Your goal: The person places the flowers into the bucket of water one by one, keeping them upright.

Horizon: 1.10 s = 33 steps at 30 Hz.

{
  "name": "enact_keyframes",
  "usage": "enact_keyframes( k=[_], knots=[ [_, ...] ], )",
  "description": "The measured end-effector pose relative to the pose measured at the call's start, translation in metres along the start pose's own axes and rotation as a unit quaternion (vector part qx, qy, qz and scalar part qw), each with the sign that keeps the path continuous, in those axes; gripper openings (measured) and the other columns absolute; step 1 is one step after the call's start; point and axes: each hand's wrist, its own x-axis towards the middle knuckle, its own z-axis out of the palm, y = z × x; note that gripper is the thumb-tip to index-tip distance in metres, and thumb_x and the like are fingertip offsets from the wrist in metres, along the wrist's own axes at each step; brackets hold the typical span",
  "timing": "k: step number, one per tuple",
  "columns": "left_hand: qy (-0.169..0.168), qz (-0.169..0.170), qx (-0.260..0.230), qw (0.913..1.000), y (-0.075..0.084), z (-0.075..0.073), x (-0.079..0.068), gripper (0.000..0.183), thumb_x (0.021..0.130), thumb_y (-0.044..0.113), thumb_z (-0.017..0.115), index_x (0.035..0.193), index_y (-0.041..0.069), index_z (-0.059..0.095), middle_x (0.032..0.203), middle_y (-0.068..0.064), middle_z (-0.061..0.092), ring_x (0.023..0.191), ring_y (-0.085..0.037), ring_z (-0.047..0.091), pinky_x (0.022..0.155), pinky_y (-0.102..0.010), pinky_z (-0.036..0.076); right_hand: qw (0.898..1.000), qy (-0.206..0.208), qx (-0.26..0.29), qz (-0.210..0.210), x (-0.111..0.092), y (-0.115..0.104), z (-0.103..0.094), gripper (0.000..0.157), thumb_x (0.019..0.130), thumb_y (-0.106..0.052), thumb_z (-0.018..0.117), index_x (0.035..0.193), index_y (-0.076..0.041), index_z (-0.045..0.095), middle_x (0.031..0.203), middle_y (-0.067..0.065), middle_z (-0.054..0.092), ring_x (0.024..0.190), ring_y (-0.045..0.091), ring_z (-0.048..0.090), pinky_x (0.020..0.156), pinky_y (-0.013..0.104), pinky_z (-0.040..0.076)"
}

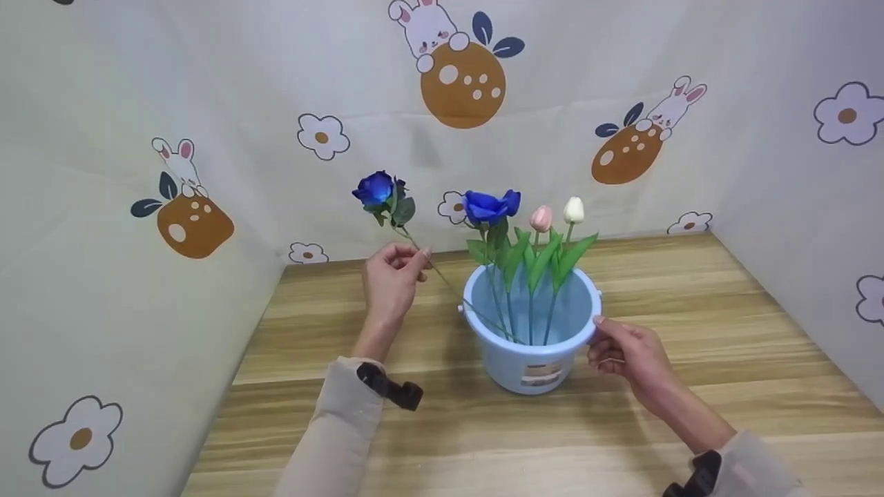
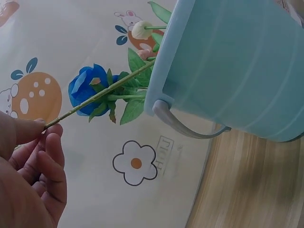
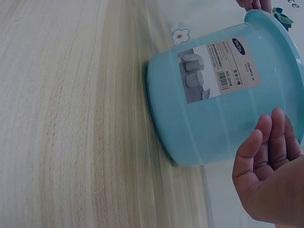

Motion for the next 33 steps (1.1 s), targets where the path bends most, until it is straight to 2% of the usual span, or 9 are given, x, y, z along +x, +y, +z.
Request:
enact_keyframes(
  k=[9,17,26,33],
  knots=[
    [-0.011,-0.015,0.019,0.9997,-0.005,0.008,-0.005,0.012,0.094,0.010,0.079,0.087,0.005,0.071,0.077,-0.004,0.075,0.066,-0.015,0.063,0.062,-0.024,0.053,1.000,-0.001,0.000,0.000,0.001,-0.001,0.000,0.036,0.109,-0.025,0.058,0.082,-0.006,0.073,0.071,0.002,0.069,0.065,0.015,0.067,0.063,0.028,0.058],
    [0.003,0.005,0.058,0.9983,-0.007,0.011,-0.007,0.012,0.090,0.015,0.083,0.088,0.006,0.075,0.081,-0.001,0.068,0.078,-0.015,0.059,0.068,-0.025,0.047,1.000,-0.006,-0.001,-0.004,0.001,-0.002,0.000,0.036,0.109,-0.024,0.058,0.080,-0.008,0.073,0.069,0.001,0.068,0.064,0.015,0.067,0.061,0.027,0.057],
    [-0.011,-0.013,0.051,0.9985,-0.009,0.018,-0.010,0.011,0.089,0.015,0.084,0.089,0.006,0.077,0.085,-0.002,0.070,0.083,-0.016,0.061,0.073,-0.027,0.049,1.000,-0.007,-0.005,-0.005,0.000,0.000,0.000,0.037,0.109,-0.024,0.057,0.081,-0.006,0.073,0.069,0.001,0.069,0.064,0.014,0.067,0.062,0.027,0.057],
    [-0.025,-0.027,0.039,0.9986,-0.013,0.025,-0.013,0.011,0.089,0.014,0.084,0.090,0.005,0.077,0.085,-0.002,0.068,0.084,-0.016,0.060,0.073,-0.026,0.049,1.000,-0.005,0.001,-0.001,-0.001,0.001,0.000,0.037,0.109,-0.024,0.057,0.081,-0.007,0.073,0.069,0.001,0.069,0.064,0.014,0.067,0.062,0.026,0.057]
  ],
)
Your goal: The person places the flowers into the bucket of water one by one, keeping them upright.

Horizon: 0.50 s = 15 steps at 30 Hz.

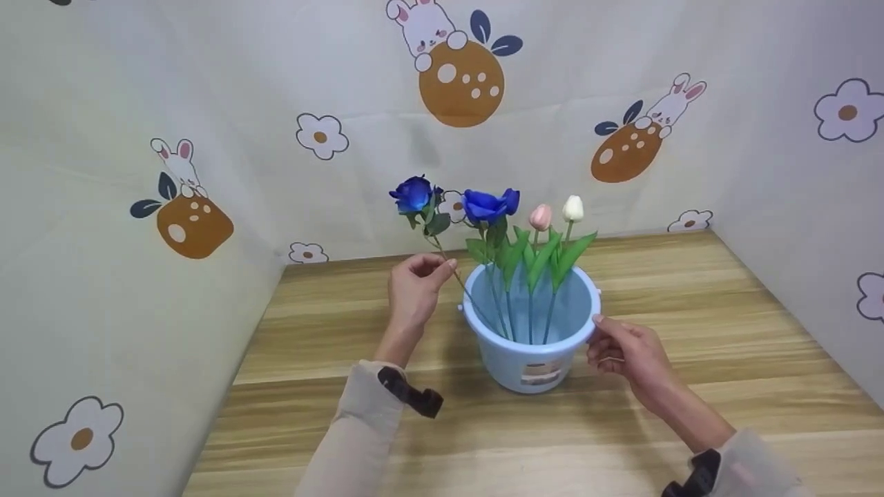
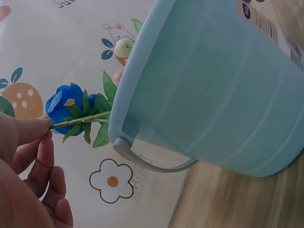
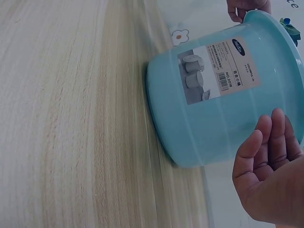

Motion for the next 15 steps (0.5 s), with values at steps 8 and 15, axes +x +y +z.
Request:
enact_keyframes(
  k=[8,15],
  knots=[
    [-0.008,-0.021,-0.003,0.9997,-0.006,0.012,-0.004,0.009,0.089,0.011,0.084,0.089,0.007,0.077,0.085,-0.001,0.068,0.085,-0.017,0.061,0.075,-0.025,0.051,1.000,0.003,-0.012,0.000,0.000,0.000,0.000,0.037,0.109,-0.025,0.057,0.082,-0.007,0.073,0.071,0.001,0.070,0.066,0.015,0.067,0.064,0.027,0.058],
    [-0.010,-0.020,-0.007,0.9997,-0.009,0.017,-0.005,0.010,0.088,0.010,0.085,0.088,0.005,0.076,0.082,-0.001,0.065,0.083,-0.016,0.059,0.073,-0.025,0.049,1.000,0.010,0.002,0.001,0.001,0.000,0.001,0.036,0.109,-0.024,0.058,0.082,-0.005,0.074,0.069,0.002,0.068,0.064,0.014,0.067,0.062,0.026,0.057]
  ],
)
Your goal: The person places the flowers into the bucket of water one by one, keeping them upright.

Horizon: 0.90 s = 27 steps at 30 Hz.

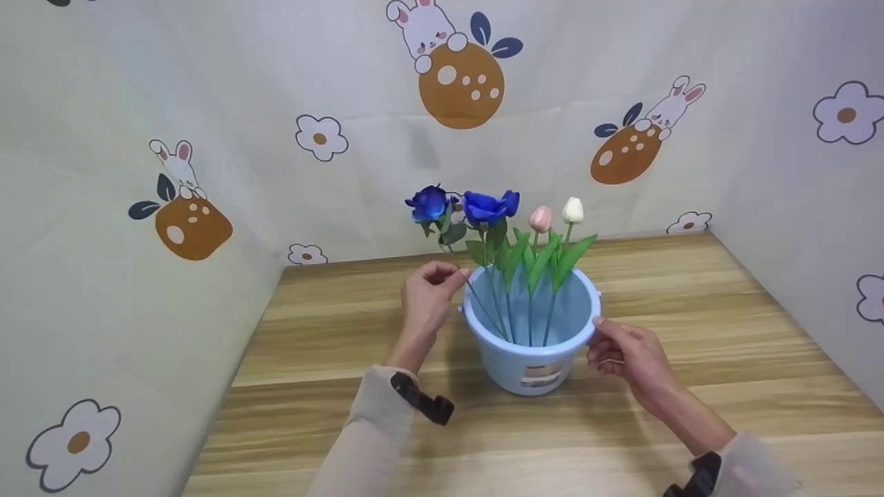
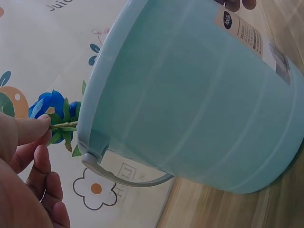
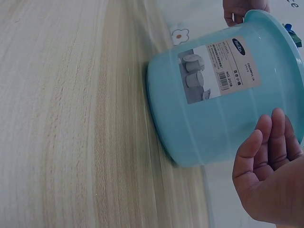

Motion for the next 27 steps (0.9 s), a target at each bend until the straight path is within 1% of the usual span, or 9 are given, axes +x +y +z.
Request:
enact_keyframes(
  k=[11,17,23,27],
  knots=[
    [-0.001,-0.004,0.022,0.9998,-0.0013,0.0007,-0.0024,0.010,0.089,0.012,0.085,0.088,0.007,0.076,0.083,-0.001,0.066,0.083,-0.017,0.059,0.074,-0.026,0.048,1.000,0.000,0.004,-0.001,-0.0007,-0.0004,0.0006,0.036,0.108,-0.023,0.058,0.081,-0.006,0.073,0.068,0.001,0.068,0.063,0.014,0.067,0.062,0.025,0.057],
    [-0.003,-0.016,0.031,0.9994,-0.0029,0.0026,-0.0027,0.010,0.089,0.012,0.085,0.087,0.008,0.076,0.085,-0.001,0.065,0.085,-0.018,0.059,0.074,-0.026,0.048,1.000,-0.003,0.004,0.001,-0.0005,0.0000,0.0000,0.036,0.109,-0.023,0.057,0.081,-0.006,0.073,0.068,0.001,0.068,0.064,0.013,0.067,0.062,0.025,0.058],
    [-0.002,-0.011,0.044,0.9990,-0.0040,0.0055,-0.0035,0.011,0.089,0.012,0.084,0.085,0.009,0.075,0.083,-0.001,0.065,0.084,-0.017,0.059,0.072,-0.025,0.048,1.000,-0.003,0.005,0.001,-0.0002,0.0000,-0.0005,0.036,0.109,-0.023,0.058,0.081,-0.006,0.073,0.068,0.001,0.068,0.064,0.014,0.067,0.062,0.026,0.057],
    [-0.005,-0.007,0.041,0.9991,-0.0067,0.0073,-0.0048,0.011,0.090,0.011,0.084,0.085,0.008,0.074,0.081,-0.001,0.064,0.081,-0.016,0.058,0.069,-0.024,0.048,1.000,-0.005,0.001,-0.001,-0.0005,-0.0002,-0.0004,0.036,0.109,-0.023,0.057,0.081,-0.006,0.074,0.069,0.001,0.068,0.064,0.014,0.067,0.062,0.026,0.058]
  ],
)
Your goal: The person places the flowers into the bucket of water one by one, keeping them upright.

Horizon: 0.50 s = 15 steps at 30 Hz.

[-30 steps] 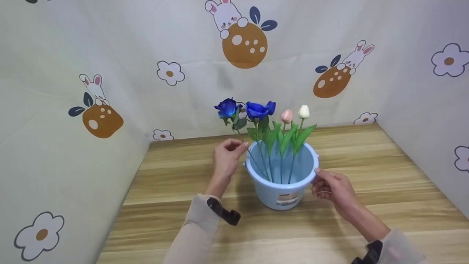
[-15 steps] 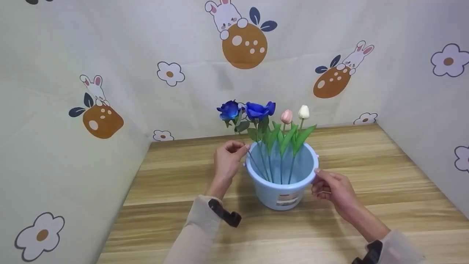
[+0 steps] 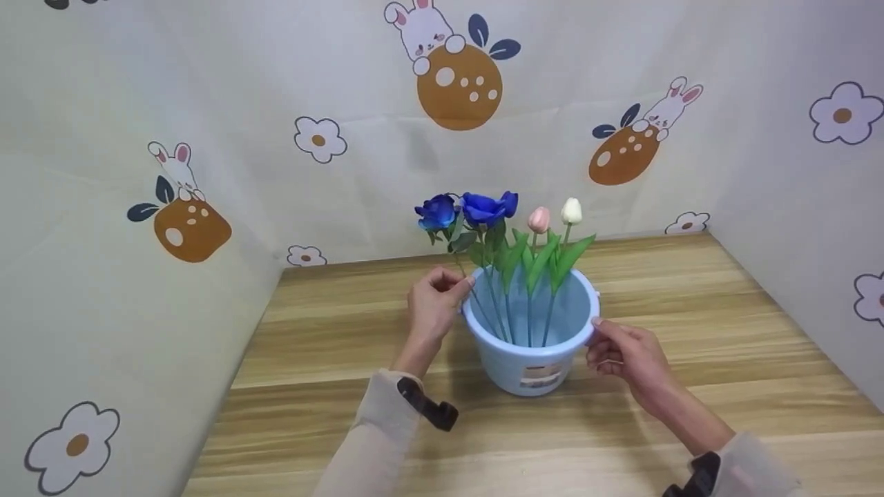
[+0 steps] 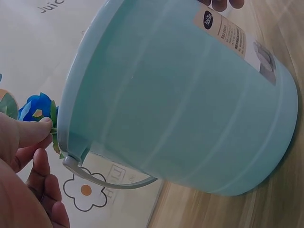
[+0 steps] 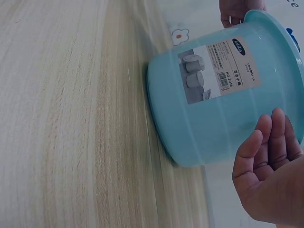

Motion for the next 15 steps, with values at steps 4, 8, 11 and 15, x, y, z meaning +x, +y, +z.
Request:
enact_keyframes(
  k=[4,8,11,15],
  knots=[
    [-0.001,0.003,-0.001,1.0000,-0.0033,0.0015,-0.0005,0.010,0.090,0.010,0.083,0.085,0.007,0.075,0.080,-0.001,0.064,0.080,-0.016,0.059,0.069,-0.024,0.048,1.000,0.000,-0.002,-0.002,-0.0006,-0.0002,0.0005,0.035,0.108,-0.023,0.058,0.081,-0.006,0.073,0.068,0.001,0.068,0.064,0.014,0.067,0.063,0.027,0.058],
    [-0.003,0.001,0.008,1.0000,-0.0064,0.0026,-0.0001,0.009,0.091,0.010,0.082,0.087,0.008,0.075,0.083,-0.002,0.066,0.082,-0.017,0.059,0.071,-0.024,0.049,1.000,0.003,-0.002,-0.001,-0.0009,-0.0002,0.0009,0.035,0.108,-0.023,0.058,0.081,-0.006,0.073,0.068,0.001,0.068,0.064,0.014,0.067,0.062,0.026,0.058],
    [-0.006,-0.003,0.020,0.9998,-0.0074,0.0033,-0.0003,0.009,0.092,0.011,0.082,0.088,0.008,0.075,0.085,-0.002,0.067,0.084,-0.017,0.060,0.072,-0.024,0.050,1.000,0.004,-0.003,0.001,-0.0010,-0.0003,0.0009,0.036,0.108,-0.023,0.058,0.081,-0.006,0.073,0.068,0.001,0.068,0.064,0.014,0.067,0.062,0.026,0.058],
    [-0.009,-0.009,0.036,0.9993,-0.0076,0.0041,-0.0009,0.009,0.092,0.013,0.083,0.090,0.008,0.075,0.087,-0.003,0.067,0.086,-0.018,0.060,0.072,-0.025,0.050,1.000,0.005,-0.004,0.001,-0.0010,-0.0004,0.0008,0.035,0.108,-0.023,0.058,0.082,-0.005,0.074,0.068,0.001,0.068,0.064,0.014,0.068,0.062,0.026,0.058]
  ],
)
